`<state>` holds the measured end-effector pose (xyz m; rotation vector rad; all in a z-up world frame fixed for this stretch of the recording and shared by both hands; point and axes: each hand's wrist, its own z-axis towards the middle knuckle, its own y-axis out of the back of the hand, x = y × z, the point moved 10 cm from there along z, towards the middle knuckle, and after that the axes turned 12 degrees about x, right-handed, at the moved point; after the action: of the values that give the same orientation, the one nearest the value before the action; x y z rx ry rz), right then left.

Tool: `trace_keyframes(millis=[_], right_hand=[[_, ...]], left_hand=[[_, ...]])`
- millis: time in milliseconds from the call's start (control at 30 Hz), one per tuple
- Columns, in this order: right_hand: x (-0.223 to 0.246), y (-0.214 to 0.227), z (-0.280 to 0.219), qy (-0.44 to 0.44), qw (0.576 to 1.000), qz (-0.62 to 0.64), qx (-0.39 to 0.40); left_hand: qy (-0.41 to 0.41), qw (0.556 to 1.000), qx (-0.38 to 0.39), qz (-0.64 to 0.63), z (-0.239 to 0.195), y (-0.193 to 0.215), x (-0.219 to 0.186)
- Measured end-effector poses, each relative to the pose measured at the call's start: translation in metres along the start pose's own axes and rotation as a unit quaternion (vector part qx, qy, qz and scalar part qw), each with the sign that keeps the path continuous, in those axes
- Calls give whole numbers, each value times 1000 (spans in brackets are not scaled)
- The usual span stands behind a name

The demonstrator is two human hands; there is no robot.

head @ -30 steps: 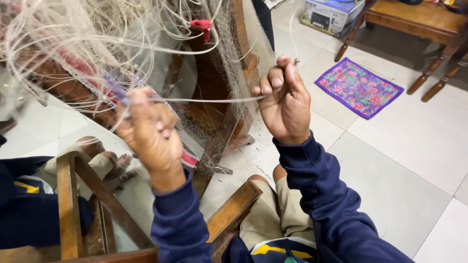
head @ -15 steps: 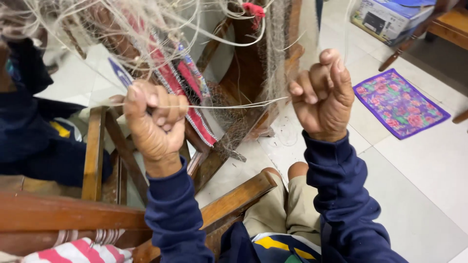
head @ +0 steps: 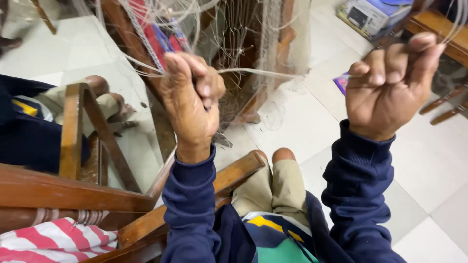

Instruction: Repairing a fine-mesh fishing net using a small blue tool

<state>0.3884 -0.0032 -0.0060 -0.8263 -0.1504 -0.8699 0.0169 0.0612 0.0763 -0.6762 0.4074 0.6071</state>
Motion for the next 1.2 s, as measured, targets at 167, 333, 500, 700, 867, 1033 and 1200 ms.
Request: trace_keyframes(millis=[167,333,500,700,867,1033,1200], right_hand=[[11,2,10,-10,1000,2,15],[-15,7,24,-26,998,43,30],[-58,8,41,-55,992,103,54],[-106,-9,52,-73,981,165,76],[-160,-62,42,-110,963,234,79],[-194,-79,15,-123,957,248,89],[-213,-54,-12,-139,951,273,32]], left_hand=[[-25,998,5,54,13,-3,-12],[-70,981,-35,180,10,11,-35],[-106,949,-78,288,7,26,-66],[-141,966,-138,166,3,31,-81],[-174,944,-147,236,0,29,-112],[-143,932,-92,320,-10,29,-142],[-124,952,-59,274,-13,26,-138]])
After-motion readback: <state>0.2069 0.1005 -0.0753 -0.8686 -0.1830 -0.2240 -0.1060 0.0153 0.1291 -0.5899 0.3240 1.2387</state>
